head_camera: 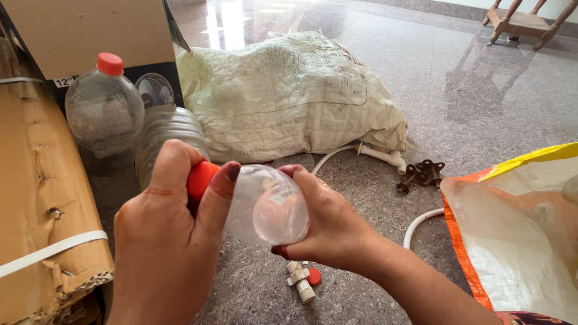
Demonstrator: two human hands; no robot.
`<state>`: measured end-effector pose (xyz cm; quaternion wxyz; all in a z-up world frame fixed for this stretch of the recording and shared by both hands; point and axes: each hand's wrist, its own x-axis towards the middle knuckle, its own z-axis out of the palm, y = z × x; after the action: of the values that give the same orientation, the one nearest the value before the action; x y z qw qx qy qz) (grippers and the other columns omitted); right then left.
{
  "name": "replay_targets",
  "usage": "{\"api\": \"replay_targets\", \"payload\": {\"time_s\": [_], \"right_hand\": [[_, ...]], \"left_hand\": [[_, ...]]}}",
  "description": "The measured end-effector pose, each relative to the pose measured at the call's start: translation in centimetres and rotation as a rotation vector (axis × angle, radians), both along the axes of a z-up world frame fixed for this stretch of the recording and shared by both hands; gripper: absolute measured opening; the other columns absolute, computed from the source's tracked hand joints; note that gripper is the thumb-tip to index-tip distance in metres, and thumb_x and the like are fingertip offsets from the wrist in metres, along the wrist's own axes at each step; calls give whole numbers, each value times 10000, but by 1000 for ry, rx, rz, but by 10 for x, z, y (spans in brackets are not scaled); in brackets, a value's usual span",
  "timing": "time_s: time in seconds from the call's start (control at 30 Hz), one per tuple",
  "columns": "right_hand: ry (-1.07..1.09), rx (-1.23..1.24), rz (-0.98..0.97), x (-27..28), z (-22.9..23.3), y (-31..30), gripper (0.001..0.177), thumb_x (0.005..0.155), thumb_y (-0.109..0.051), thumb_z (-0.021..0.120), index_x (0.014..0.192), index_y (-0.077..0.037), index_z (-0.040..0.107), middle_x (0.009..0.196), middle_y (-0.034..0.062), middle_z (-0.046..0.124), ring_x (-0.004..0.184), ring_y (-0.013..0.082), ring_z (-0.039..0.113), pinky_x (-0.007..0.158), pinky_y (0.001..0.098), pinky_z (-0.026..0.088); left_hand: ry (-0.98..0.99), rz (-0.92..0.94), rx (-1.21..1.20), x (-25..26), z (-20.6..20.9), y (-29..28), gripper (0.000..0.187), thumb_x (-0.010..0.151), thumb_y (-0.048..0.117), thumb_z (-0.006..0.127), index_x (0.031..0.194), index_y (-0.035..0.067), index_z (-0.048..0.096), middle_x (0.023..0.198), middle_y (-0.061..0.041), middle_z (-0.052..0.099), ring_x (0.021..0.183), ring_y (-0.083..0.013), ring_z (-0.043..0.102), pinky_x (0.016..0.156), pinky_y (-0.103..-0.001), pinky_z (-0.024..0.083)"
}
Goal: The person handles various plastic bottles and white PVC plumbing fittings on the floor. They open and close bottle caps, place bottles into a large sack, and connect several white pipe fittings together by hand.
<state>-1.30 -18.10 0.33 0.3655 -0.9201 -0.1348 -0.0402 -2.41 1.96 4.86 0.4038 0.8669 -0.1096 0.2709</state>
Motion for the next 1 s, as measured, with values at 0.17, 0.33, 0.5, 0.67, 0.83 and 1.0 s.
{"api": "replay_targets", "payload": {"time_s": [0.17, 0.33, 0.5, 0.67, 0.83, 1.0], "right_hand": [[-128, -82, 12, 5, -4, -3, 989, 579, -261, 940, 1388, -63, 406, 1298, 150, 600, 1260, 308, 572, 1061, 425, 490], [-301, -184, -67, 4, -2, -1, 963, 581, -258, 944, 1372, -52, 436, 1289, 155, 597, 1210, 329, 581, 1025, 446, 484], [-220, -66, 68, -6, 2, 11, 924, 623, -248, 919, 1367, -62, 404, 1205, 145, 630, 1187, 301, 617, 1037, 406, 511], [-73, -24, 35, -2, 7, 8, 985, 603, -268, 913, 1422, -102, 390, 1282, 140, 599, 1186, 286, 625, 952, 387, 550], [-28, 617, -89, 12, -2, -5, 936, 713, -336, 857, 1458, -76, 353, 1290, 207, 645, 1164, 323, 704, 947, 440, 605], [243, 1395, 92, 12, -5, -16, 884, 846, -441, 763, 1462, 34, 343, 1353, 241, 583, 1240, 342, 623, 1038, 485, 557]], "left_hand": [[-47, 5, 74, 2, -1, -1, 288, 1011, 374, 616, 1048, 89, 604, 749, -115, 709, 663, -341, 703, 559, -445, 512], [334, 181, 6, 1, 13, -3, 315, 983, 427, 544, 970, 121, 617, 636, -66, 718, 633, -266, 739, 622, -417, 535], [-59, 101, -22, -3, 8, 4, 300, 998, 370, 606, 936, 77, 615, 574, -56, 682, 562, -215, 732, 533, -378, 534], [67, -41, -162, 10, -5, 14, 313, 1024, 386, 588, 1133, 96, 630, 724, -69, 693, 627, -166, 699, 532, -319, 553], [150, -359, -297, 23, -39, -1, 765, 975, 382, 685, 1595, 90, 344, 1221, -162, 641, 1021, -214, 675, 766, -301, 574], [481, -787, -551, 24, -66, -27, 1013, 842, 341, 827, 1590, 65, 202, 1331, -175, 683, 1199, -253, 716, 972, -365, 579]]}}
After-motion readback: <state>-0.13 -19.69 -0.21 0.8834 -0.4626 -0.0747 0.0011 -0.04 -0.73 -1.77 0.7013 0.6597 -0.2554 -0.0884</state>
